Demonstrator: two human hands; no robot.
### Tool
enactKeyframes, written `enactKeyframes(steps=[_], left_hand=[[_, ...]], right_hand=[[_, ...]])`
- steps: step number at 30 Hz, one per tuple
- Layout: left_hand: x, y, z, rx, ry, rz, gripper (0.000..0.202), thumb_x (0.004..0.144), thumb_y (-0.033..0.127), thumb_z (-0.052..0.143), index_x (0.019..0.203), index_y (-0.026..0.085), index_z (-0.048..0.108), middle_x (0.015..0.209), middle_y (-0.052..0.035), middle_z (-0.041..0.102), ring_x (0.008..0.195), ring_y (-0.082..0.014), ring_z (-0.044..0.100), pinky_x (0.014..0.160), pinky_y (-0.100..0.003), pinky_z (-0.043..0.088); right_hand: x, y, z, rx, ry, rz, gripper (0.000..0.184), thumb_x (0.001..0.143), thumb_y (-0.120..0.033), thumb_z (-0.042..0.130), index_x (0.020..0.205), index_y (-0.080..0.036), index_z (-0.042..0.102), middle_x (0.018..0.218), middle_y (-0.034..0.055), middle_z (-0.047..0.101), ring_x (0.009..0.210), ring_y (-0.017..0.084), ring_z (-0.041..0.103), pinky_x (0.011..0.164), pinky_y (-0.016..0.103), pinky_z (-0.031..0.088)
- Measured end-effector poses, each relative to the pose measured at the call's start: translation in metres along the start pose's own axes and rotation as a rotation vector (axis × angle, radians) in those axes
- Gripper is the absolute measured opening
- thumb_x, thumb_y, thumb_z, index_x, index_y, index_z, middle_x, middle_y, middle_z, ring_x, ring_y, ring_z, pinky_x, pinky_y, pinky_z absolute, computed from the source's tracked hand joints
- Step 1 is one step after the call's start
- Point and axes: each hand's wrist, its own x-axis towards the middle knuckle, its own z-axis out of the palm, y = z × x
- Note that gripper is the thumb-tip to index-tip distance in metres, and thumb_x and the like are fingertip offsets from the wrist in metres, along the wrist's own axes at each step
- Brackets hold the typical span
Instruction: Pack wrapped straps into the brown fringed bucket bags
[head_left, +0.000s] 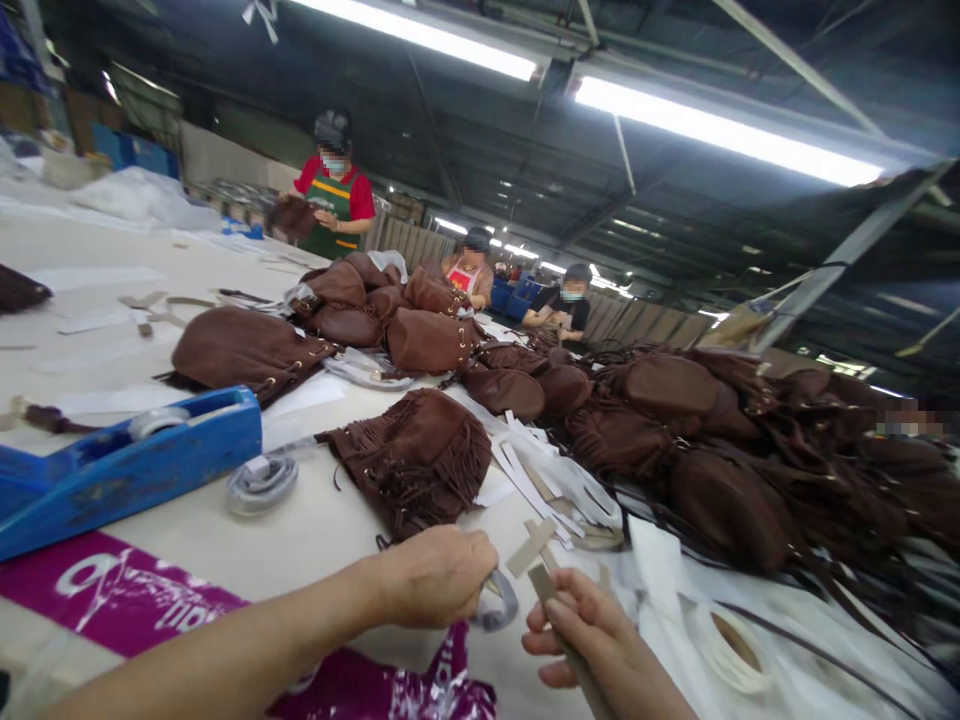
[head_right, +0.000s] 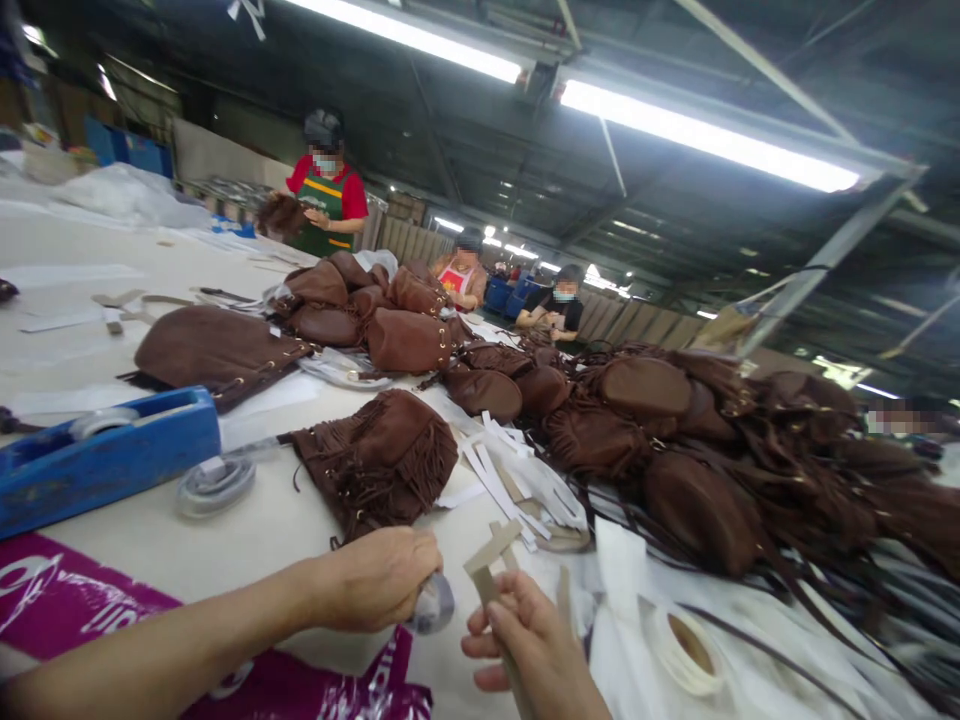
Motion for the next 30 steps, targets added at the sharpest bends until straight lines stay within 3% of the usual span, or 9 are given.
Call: enactKeyframes(steps=[4,9,13,19,22,26,28,30], left_hand=[[-0.001,0.007,0.022,0.052,0.041,-0.002,0.013,0.074,0.009,0.053,0.067,0.02,0.051,0.063,-0.0029,0.047,0.052,-0.0168,0.04,0.055,-0.028,0.031],[0.006,0.023,0.054,0.035,0.13,-0.132,0.018,0.08,0.006,0.045,0.069,0.018,0.054,0.068,-0.0073,0.049,0.067,-0.0231,0.048,0.065,-0.031,0.034],[0.021,0.036,0.072,-0.066,0.195,-0.218,0.021,0.084,0.007,0.041,0.071,0.018,0.053,0.069,-0.0077,0.048,0.068,-0.0241,0.047,0.068,-0.034,0.032],[0.026,0.038,0.086,-0.162,0.165,-0.181,0.02,0.084,0.006,0.043,0.071,0.018,0.053,0.071,-0.0078,0.048,0.07,-0.0246,0.048,0.069,-0.036,0.032],[0.027,0.039,0.089,-0.104,0.095,-0.157,0.018,0.083,0.005,0.044,0.074,0.016,0.054,0.073,-0.0083,0.049,0.07,-0.0241,0.048,0.069,-0.036,0.034],[0.03,0.048,0.085,0.158,-0.17,-0.14,0.013,0.083,0.006,0.047,0.086,0.011,0.058,0.083,-0.0126,0.055,0.078,-0.0264,0.052,0.07,-0.038,0.039],[0.031,0.052,0.082,0.265,-0.275,-0.116,0.014,0.085,0.008,0.047,0.092,0.01,0.058,0.088,-0.0139,0.057,0.082,-0.0282,0.054,0.071,-0.039,0.041],[0.031,0.053,0.08,0.312,-0.319,-0.095,0.016,0.086,0.008,0.044,0.096,0.009,0.057,0.091,-0.0142,0.058,0.085,-0.0289,0.055,0.072,-0.04,0.044]], right_hand=[[-0.03,0.011,0.001,0.017,0.048,0.015,0.038,0.069,-0.05,0.076,0.08,-0.021,0.054,0.074,-0.0018,0.064,0.071,0.017,0.068,0.057,0.025,0.052],[-0.052,0.024,0.029,0.16,0.128,0.059,0.048,0.063,-0.058,0.077,0.069,-0.02,0.049,0.052,-0.0053,0.057,0.037,0.01,0.055,0.035,0.018,0.04],[-0.05,0.038,0.047,0.146,0.296,-0.004,0.051,0.059,-0.061,0.077,0.063,-0.019,0.049,0.047,-0.0047,0.056,0.032,0.007,0.048,0.031,0.016,0.035],[-0.043,0.049,0.047,0.127,0.552,0.012,0.041,0.062,-0.054,0.071,0.06,-0.019,0.049,0.044,-0.0049,0.054,0.031,0.007,0.046,0.03,0.017,0.035],[-0.041,0.053,0.051,0.164,0.61,0.028,0.036,0.068,-0.048,0.068,0.062,-0.021,0.046,0.045,-0.0047,0.055,0.033,0.008,0.047,0.031,0.017,0.035],[-0.035,0.058,0.059,0.179,0.729,0.021,0.034,0.071,-0.047,0.066,0.086,-0.021,0.05,0.045,-0.0055,0.055,0.033,0.012,0.049,0.031,0.021,0.037],[-0.033,0.061,0.061,0.154,0.762,-0.025,0.051,0.072,-0.046,0.065,0.111,-0.018,0.05,0.045,-0.0067,0.055,0.032,0.014,0.048,0.032,0.023,0.038],[-0.031,0.065,0.061,0.129,0.736,-0.083,0.064,0.073,-0.048,0.063,0.125,-0.017,0.045,0.045,-0.0078,0.053,0.032,0.014,0.046,0.032,0.023,0.038]])
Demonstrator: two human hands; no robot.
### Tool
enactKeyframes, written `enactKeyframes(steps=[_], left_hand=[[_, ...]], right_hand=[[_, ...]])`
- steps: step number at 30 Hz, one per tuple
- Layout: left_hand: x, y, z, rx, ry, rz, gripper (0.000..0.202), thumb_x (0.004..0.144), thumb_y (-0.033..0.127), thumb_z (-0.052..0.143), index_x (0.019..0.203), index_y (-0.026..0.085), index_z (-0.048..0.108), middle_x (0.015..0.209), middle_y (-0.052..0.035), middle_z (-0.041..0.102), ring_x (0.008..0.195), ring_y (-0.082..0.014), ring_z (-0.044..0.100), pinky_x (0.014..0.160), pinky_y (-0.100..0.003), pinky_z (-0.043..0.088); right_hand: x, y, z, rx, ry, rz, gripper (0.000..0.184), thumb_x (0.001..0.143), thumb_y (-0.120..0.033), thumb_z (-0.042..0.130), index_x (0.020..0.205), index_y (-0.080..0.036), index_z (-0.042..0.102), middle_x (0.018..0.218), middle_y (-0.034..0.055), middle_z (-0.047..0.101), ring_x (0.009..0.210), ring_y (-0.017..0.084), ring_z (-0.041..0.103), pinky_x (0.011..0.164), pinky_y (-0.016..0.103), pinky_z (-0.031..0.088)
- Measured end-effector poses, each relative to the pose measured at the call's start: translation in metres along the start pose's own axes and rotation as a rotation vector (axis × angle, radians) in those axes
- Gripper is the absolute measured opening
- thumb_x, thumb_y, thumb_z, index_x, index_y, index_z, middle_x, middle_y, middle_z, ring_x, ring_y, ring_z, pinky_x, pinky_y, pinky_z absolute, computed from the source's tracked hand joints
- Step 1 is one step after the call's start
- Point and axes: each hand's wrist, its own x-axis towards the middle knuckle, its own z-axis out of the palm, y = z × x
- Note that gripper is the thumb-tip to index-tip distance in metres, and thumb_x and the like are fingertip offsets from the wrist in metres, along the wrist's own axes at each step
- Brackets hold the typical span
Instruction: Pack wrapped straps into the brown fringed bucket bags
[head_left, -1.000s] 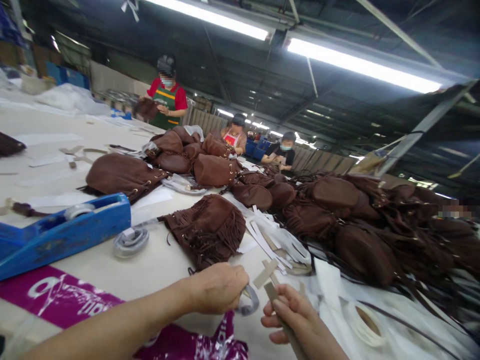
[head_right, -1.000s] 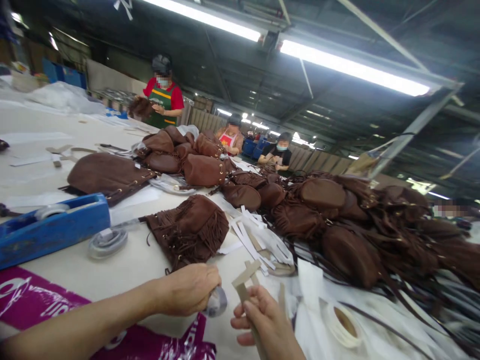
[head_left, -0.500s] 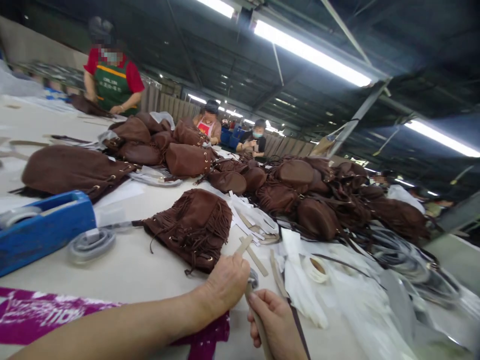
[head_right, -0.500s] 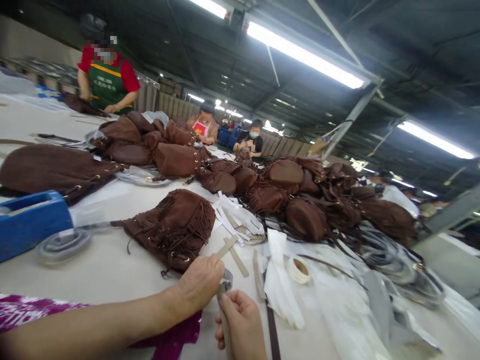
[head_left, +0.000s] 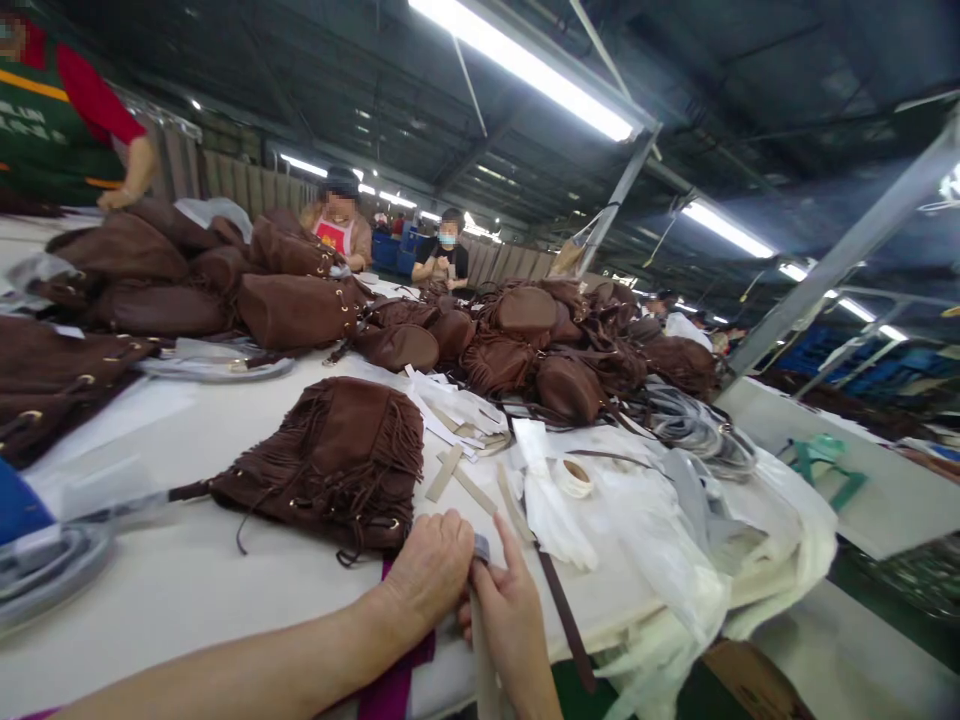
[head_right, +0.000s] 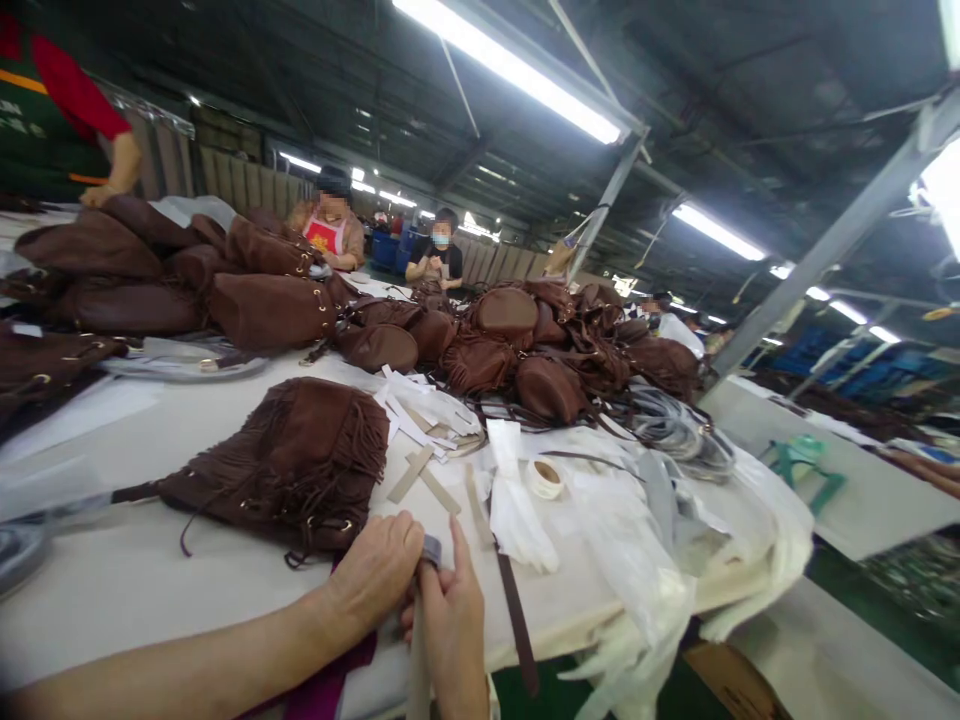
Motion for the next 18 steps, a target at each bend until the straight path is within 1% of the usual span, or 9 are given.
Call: enactKeyframes(steps=[2,4,7,9,12,13,15,18], left_hand=[[-0.001,-0.001,0.0,-0.001,-0.012,0.012,0.018,0.087,0.007,0.042,0.098,0.01,0.056,0.093,-0.0134,0.058,0.087,-0.0281,0.056,0.074,-0.041,0.045],[-0.003,-0.002,0.0,-0.05,-0.007,0.013,0.019,0.087,0.005,0.041,0.1,0.011,0.055,0.094,-0.0122,0.058,0.089,-0.0267,0.056,0.077,-0.041,0.045],[-0.009,-0.003,-0.009,-0.168,-0.021,-0.017,0.02,0.084,0.005,0.045,0.101,0.012,0.053,0.1,-0.0116,0.057,0.092,-0.0264,0.055,0.081,-0.041,0.044],[-0.014,-0.007,-0.019,-0.298,-0.036,-0.037,0.017,0.084,0.009,0.046,0.1,0.013,0.052,0.103,-0.0114,0.056,0.094,-0.0254,0.053,0.083,-0.039,0.044],[-0.016,-0.019,-0.035,-0.593,-0.061,-0.025,0.013,0.09,0.019,0.042,0.096,0.016,0.053,0.102,-0.0083,0.056,0.092,-0.0205,0.054,0.082,-0.032,0.042],[-0.014,-0.026,-0.039,-0.679,-0.082,-0.009,0.014,0.09,0.021,0.041,0.093,0.016,0.054,0.098,-0.0066,0.056,0.089,-0.019,0.054,0.08,-0.03,0.042],[-0.007,-0.04,-0.046,-0.788,-0.152,0.048,0.013,0.086,0.021,0.044,0.084,0.017,0.056,0.09,-0.0036,0.057,0.087,-0.0177,0.054,0.078,-0.027,0.041],[0.005,-0.058,-0.051,-0.849,-0.263,0.209,0.005,0.076,0.019,0.055,0.074,0.017,0.058,0.085,-0.0008,0.055,0.086,-0.0168,0.053,0.077,-0.024,0.039]], right_hand=[[0.003,0.005,-0.001,0.001,-0.027,-0.051,0.064,0.073,-0.051,0.061,0.126,-0.016,0.048,0.045,-0.0079,0.052,0.033,0.013,0.045,0.032,0.023,0.037],[0.006,0.01,-0.001,0.004,-0.02,-0.082,0.061,0.074,-0.054,0.06,0.121,-0.016,0.051,0.044,-0.0077,0.051,0.035,0.013,0.046,0.033,0.022,0.037],[0.01,0.014,-0.002,0.03,-0.018,-0.093,0.061,0.074,-0.058,0.061,0.118,-0.017,0.052,0.047,-0.0064,0.054,0.036,0.013,0.048,0.033,0.021,0.038],[0.011,0.013,-0.002,0.059,-0.021,-0.084,0.065,0.071,-0.061,0.064,0.116,-0.017,0.052,0.051,-0.0056,0.056,0.037,0.013,0.049,0.033,0.021,0.038],[0.011,0.01,-0.004,0.092,0.005,-0.073,0.069,0.066,-0.065,0.068,0.114,-0.018,0.053,0.052,-0.0061,0.056,0.038,0.013,0.05,0.034,0.021,0.039],[0.011,0.009,-0.004,0.098,0.016,-0.07,0.07,0.064,-0.066,0.069,0.113,-0.018,0.053,0.052,-0.0061,0.056,0.038,0.013,0.051,0.034,0.021,0.04],[0.01,0.006,-0.004,0.111,0.032,-0.068,0.071,0.062,-0.067,0.07,0.112,-0.019,0.054,0.052,-0.0056,0.057,0.039,0.014,0.053,0.034,0.021,0.04],[0.01,0.005,-0.004,0.131,0.018,-0.082,0.068,0.062,-0.065,0.071,0.109,-0.019,0.057,0.053,-0.0043,0.059,0.038,0.014,0.053,0.034,0.022,0.04]])
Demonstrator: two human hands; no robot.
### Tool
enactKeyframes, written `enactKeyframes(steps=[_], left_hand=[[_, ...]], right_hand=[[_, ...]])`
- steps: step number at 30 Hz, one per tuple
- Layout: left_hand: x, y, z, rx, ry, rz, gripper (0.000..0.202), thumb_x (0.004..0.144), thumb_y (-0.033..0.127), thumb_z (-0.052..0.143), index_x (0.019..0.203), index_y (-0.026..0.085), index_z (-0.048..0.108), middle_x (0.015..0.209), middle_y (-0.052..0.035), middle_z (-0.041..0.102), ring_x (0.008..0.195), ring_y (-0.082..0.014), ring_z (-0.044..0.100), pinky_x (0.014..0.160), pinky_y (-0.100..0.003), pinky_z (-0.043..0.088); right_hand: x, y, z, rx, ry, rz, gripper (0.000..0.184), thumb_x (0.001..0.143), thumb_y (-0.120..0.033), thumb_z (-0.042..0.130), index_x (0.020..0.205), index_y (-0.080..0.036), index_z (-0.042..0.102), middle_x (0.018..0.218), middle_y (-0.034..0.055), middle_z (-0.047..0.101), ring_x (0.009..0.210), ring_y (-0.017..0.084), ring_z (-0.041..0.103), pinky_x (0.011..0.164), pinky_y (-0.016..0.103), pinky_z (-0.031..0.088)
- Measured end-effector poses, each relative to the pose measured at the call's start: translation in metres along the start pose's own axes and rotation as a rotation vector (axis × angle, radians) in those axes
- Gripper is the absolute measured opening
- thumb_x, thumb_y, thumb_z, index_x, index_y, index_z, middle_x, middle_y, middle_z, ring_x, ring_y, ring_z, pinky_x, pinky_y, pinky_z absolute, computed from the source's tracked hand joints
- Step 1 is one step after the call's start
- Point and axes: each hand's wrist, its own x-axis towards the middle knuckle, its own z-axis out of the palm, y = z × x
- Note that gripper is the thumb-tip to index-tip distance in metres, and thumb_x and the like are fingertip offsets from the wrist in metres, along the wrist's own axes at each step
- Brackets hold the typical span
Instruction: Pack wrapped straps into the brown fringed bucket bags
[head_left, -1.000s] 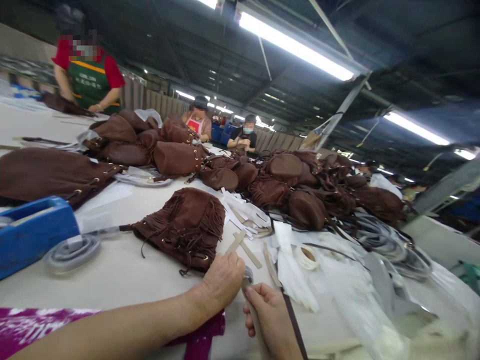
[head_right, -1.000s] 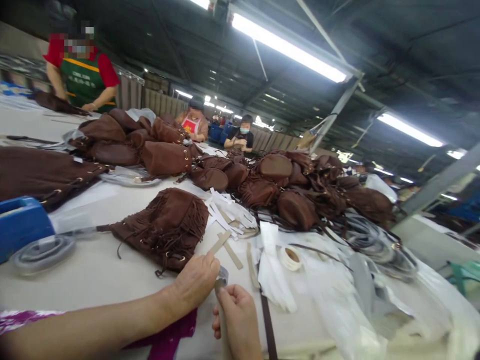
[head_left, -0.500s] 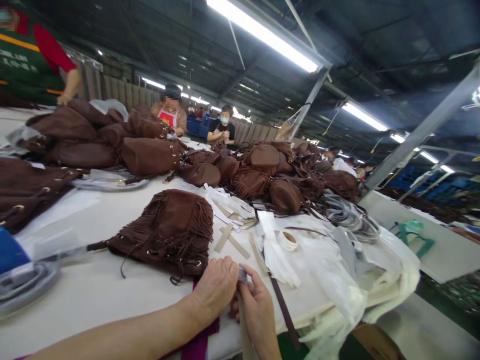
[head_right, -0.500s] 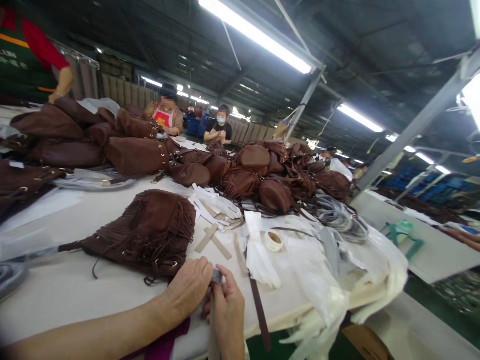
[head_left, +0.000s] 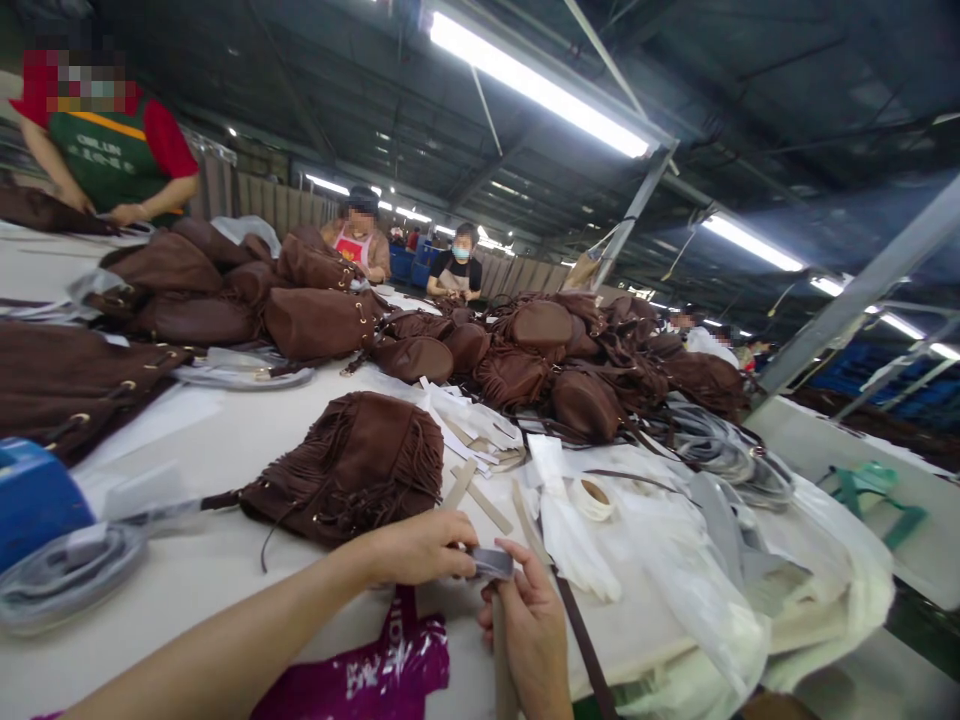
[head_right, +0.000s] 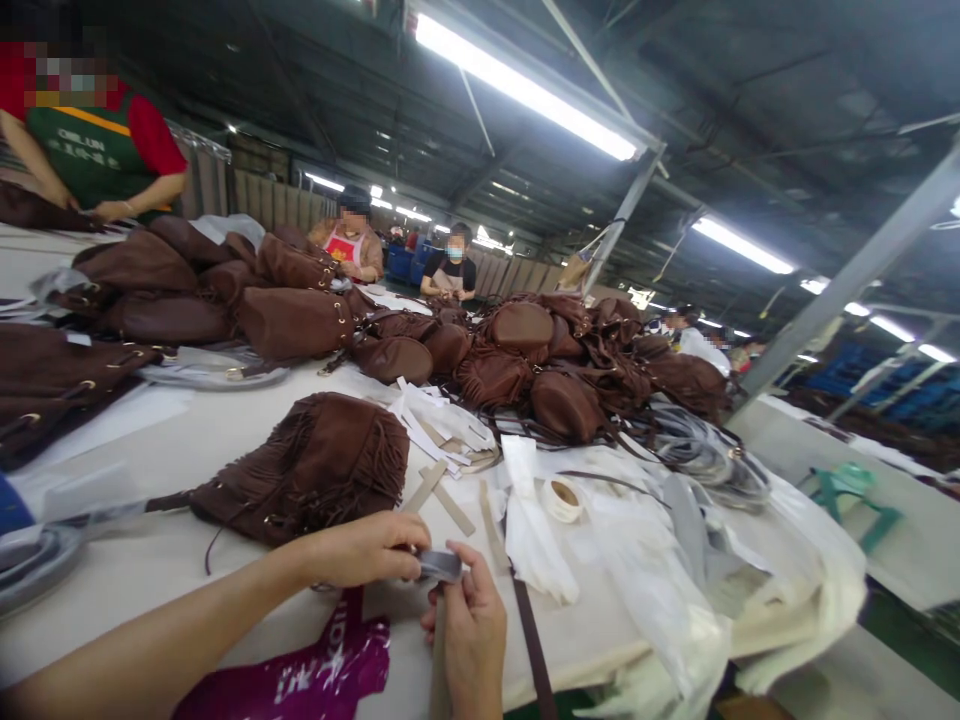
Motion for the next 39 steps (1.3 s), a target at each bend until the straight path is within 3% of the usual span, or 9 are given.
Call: enactKeyframes(steps=[3,9,14,16,21,25,29,34,39], left_hand=[[0.004,-0.006,-0.006,0.018,-0.018,0.063,0.002,0.073,0.018,0.059,0.072,0.017,0.057,0.082,0.001,0.054,0.083,-0.0153,0.052,0.075,-0.022,0.037],[0.006,-0.014,0.015,0.035,0.238,0.05,0.007,0.073,0.016,0.06,0.068,0.017,0.055,0.082,0.0006,0.054,0.083,-0.0147,0.051,0.076,-0.022,0.035],[0.008,-0.016,0.015,-0.072,0.274,-0.042,0.004,0.071,0.017,0.057,0.068,0.017,0.057,0.072,0.0016,0.054,0.075,-0.0145,0.049,0.069,-0.022,0.034],[0.008,-0.014,0.011,-0.112,0.249,-0.056,0.004,0.07,0.018,0.057,0.067,0.017,0.057,0.07,0.002,0.054,0.075,-0.0146,0.048,0.068,-0.023,0.033],[0.008,-0.011,0.005,-0.175,0.234,-0.079,0.004,0.069,0.019,0.055,0.066,0.016,0.056,0.067,0.0025,0.052,0.075,-0.0147,0.047,0.067,-0.023,0.033],[0.008,-0.014,0.007,-0.137,0.243,-0.082,0.008,0.073,0.022,0.052,0.069,0.016,0.056,0.07,0.0019,0.054,0.074,-0.0144,0.047,0.067,-0.023,0.034],[0.006,-0.015,0.01,-0.015,0.278,-0.095,0.009,0.074,0.023,0.054,0.071,0.017,0.058,0.077,-0.0005,0.057,0.081,-0.0169,0.05,0.073,-0.026,0.035],[0.005,-0.014,0.014,0.019,0.356,-0.122,0.009,0.076,0.023,0.055,0.074,0.017,0.061,0.082,-0.0023,0.056,0.088,-0.019,0.051,0.079,-0.028,0.037],[0.005,-0.018,0.017,0.066,0.388,-0.136,0.007,0.077,0.023,0.058,0.078,0.018,0.062,0.089,-0.004,0.057,0.097,-0.0205,0.049,0.085,-0.029,0.037]], right_hand=[[0.003,-0.002,0.0,-0.002,-0.032,-0.022,0.064,0.064,-0.062,0.071,0.109,-0.018,0.057,0.053,-0.0037,0.06,0.037,0.013,0.052,0.034,0.022,0.037],[0.015,-0.012,-0.003,-0.058,-0.118,-0.088,0.05,0.074,-0.047,0.065,0.112,-0.018,0.05,0.048,-0.0067,0.056,0.041,0.012,0.047,0.041,0.022,0.037],[0.019,-0.015,-0.015,0.028,-0.321,-0.008,0.041,0.074,-0.034,0.066,0.109,-0.021,0.048,0.084,0.002,0.068,0.074,0.018,0.065,0.063,0.028,0.051],[0.019,-0.014,-0.023,0.013,-0.289,0.044,0.037,0.072,-0.034,0.068,0.102,-0.022,0.05,0.089,0.0034,0.068,0.079,0.021,0.067,0.064,0.031,0.053],[0.017,-0.014,-0.033,-0.103,-0.127,0.021,0.031,0.062,-0.036,0.076,0.081,-0.019,0.059,0.076,0.0008,0.063,0.068,0.02,0.066,0.058,0.029,0.052],[0.017,-0.015,-0.027,-0.021,-0.08,-0.019,0.032,0.055,-0.03,0.079,0.081,-0.019,0.063,0.068,-0.0017,0.062,0.061,0.015,0.06,0.056,0.026,0.051],[0.023,-0.012,-0.01,0.088,0.012,-0.052,0.033,0.053,-0.029,0.082,0.073,-0.02,0.056,0.062,-0.0042,0.062,0.055,0.014,0.058,0.051,0.024,0.048],[0.031,-0.006,0.007,0.203,-0.005,-0.077,0.037,0.058,-0.034,0.083,0.075,-0.019,0.054,0.059,-0.0032,0.065,0.051,0.012,0.057,0.05,0.021,0.043],[0.026,0.0,-0.004,0.28,-0.172,-0.032,0.045,0.057,-0.025,0.084,0.095,-0.018,0.06,0.095,0.0083,0.073,0.083,0.022,0.069,0.071,0.03,0.052]])
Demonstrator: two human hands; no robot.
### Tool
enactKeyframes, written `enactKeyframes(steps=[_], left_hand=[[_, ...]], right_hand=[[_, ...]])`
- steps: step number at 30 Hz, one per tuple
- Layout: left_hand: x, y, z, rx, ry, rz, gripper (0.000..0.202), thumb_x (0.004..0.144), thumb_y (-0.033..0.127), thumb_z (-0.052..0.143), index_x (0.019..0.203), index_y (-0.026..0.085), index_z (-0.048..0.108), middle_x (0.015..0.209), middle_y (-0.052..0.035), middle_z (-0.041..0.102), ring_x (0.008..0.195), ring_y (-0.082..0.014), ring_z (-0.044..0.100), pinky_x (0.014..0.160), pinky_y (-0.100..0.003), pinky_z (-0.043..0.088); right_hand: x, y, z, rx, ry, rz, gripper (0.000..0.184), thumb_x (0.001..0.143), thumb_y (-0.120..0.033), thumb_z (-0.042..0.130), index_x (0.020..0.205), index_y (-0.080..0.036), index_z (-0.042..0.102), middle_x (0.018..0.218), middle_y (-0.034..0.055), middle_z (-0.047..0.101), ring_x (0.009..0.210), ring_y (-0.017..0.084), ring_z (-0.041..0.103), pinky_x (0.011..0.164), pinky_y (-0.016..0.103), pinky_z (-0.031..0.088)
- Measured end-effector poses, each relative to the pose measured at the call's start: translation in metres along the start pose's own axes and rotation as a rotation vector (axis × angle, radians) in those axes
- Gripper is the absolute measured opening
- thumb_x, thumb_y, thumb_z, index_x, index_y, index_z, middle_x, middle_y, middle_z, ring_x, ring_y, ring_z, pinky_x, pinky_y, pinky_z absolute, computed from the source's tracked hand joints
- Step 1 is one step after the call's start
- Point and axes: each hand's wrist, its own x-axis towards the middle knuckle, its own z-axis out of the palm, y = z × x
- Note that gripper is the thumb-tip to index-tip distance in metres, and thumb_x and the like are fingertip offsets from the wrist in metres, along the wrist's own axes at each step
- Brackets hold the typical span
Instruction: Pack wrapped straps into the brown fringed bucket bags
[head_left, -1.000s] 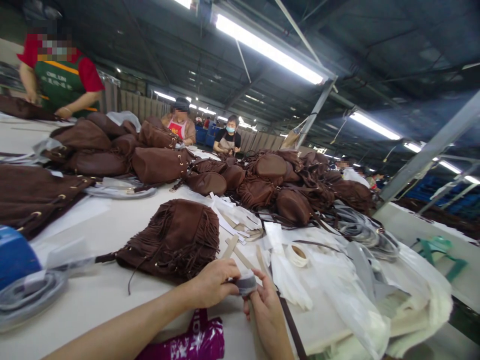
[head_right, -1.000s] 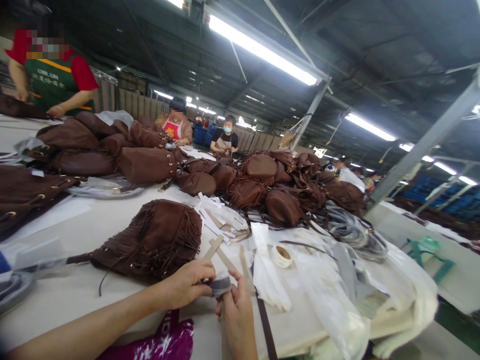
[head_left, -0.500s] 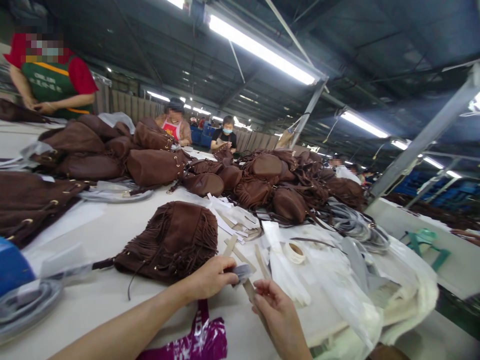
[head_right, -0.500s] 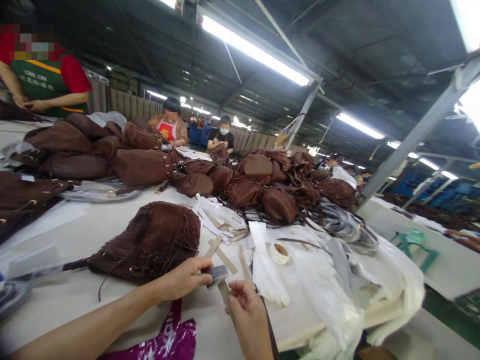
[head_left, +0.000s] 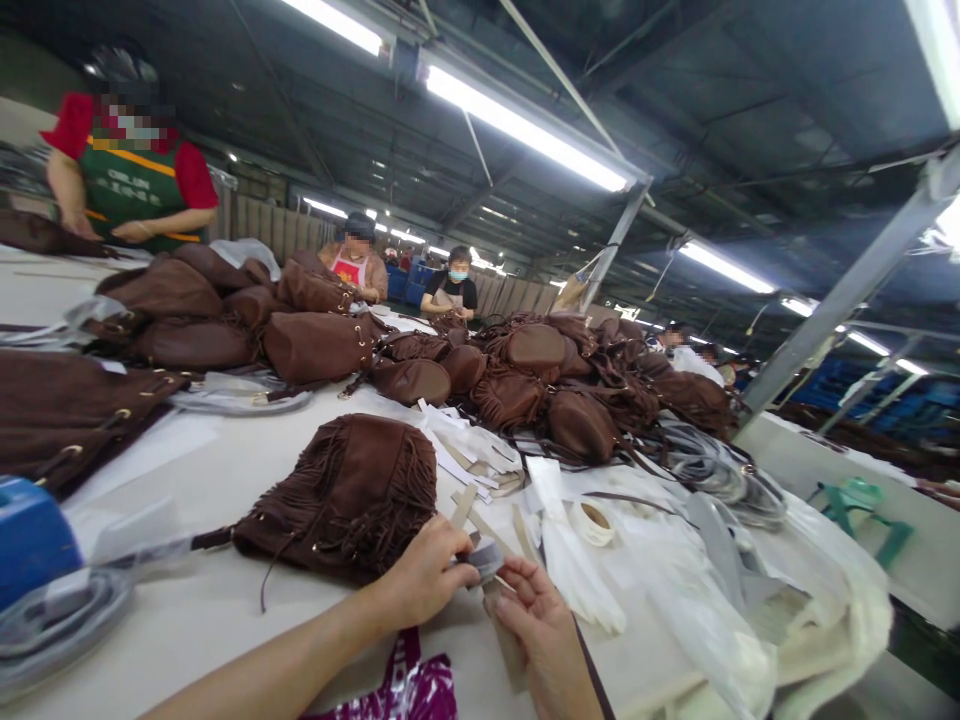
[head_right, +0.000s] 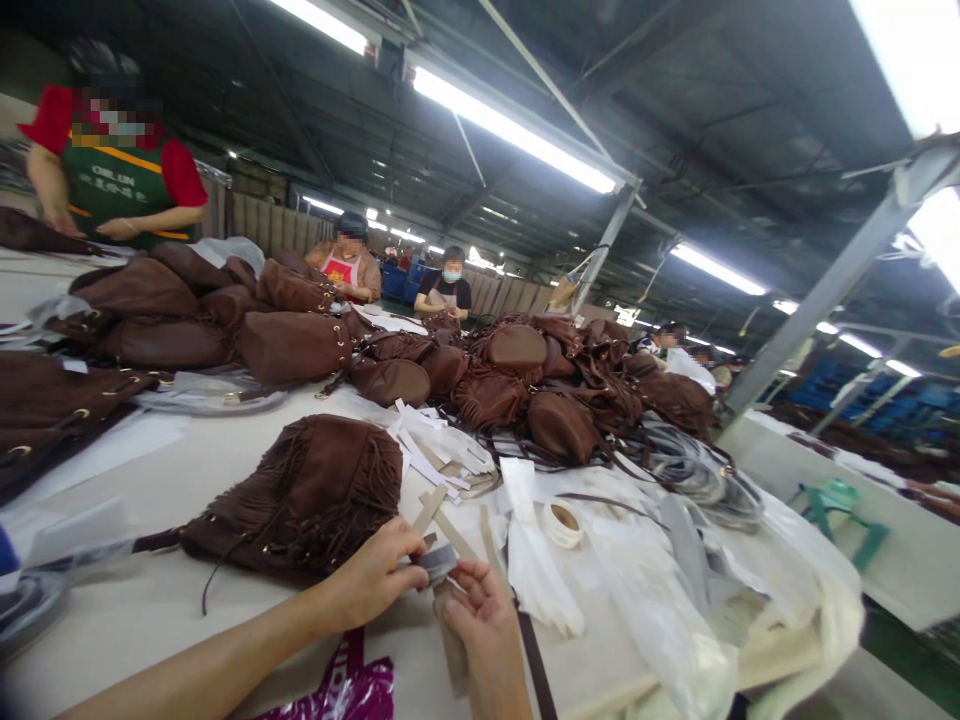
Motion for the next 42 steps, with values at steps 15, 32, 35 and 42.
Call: enactKeyframes(steps=[15,32,35,42], left_hand=[[0.004,0.0,-0.006,-0.001,-0.06,0.019,0.014,0.074,0.022,0.063,0.065,0.017,0.054,0.076,-0.0004,0.053,0.09,-0.019,0.05,0.086,-0.029,0.035],[0.01,-0.005,0.005,-0.243,0.081,-0.034,0.008,0.069,0.022,0.059,0.065,0.015,0.061,0.068,0.0009,0.057,0.081,-0.0171,0.051,0.074,-0.025,0.039],[0.012,-0.008,0.005,-0.4,0.098,-0.071,0.008,0.065,0.023,0.058,0.063,0.015,0.06,0.063,0.002,0.054,0.073,-0.0154,0.049,0.068,-0.024,0.038],[0.013,-0.011,-0.001,-0.743,0.021,-0.176,0.012,0.057,0.021,0.063,0.066,0.013,0.061,0.06,0.0037,0.055,0.061,-0.0108,0.045,0.059,-0.023,0.034]], right_hand=[[0.0,-0.013,0.017,0.148,-0.002,0.2,0.064,0.059,-0.035,0.087,0.115,-0.021,0.06,0.087,0.0028,0.073,0.067,0.017,0.067,0.063,0.03,0.053],[0.009,-0.002,0.025,0.178,0.11,0.098,0.053,0.062,-0.033,0.084,0.107,-0.02,0.061,0.077,-0.0003,0.07,0.057,0.012,0.06,0.052,0.022,0.048],[0.005,-0.011,0.017,0.163,0.086,0.114,0.055,0.062,-0.033,0.085,0.11,-0.022,0.059,0.094,0.0041,0.071,0.08,0.02,0.069,0.071,0.033,0.056],[-0.022,-0.017,-0.012,0.006,-0.164,-0.023,0.054,0.053,-0.033,0.088,0.104,-0.026,0.071,0.131,0.0128,0.059,0.115,0.033,0.058,0.095,0.047,0.048]])
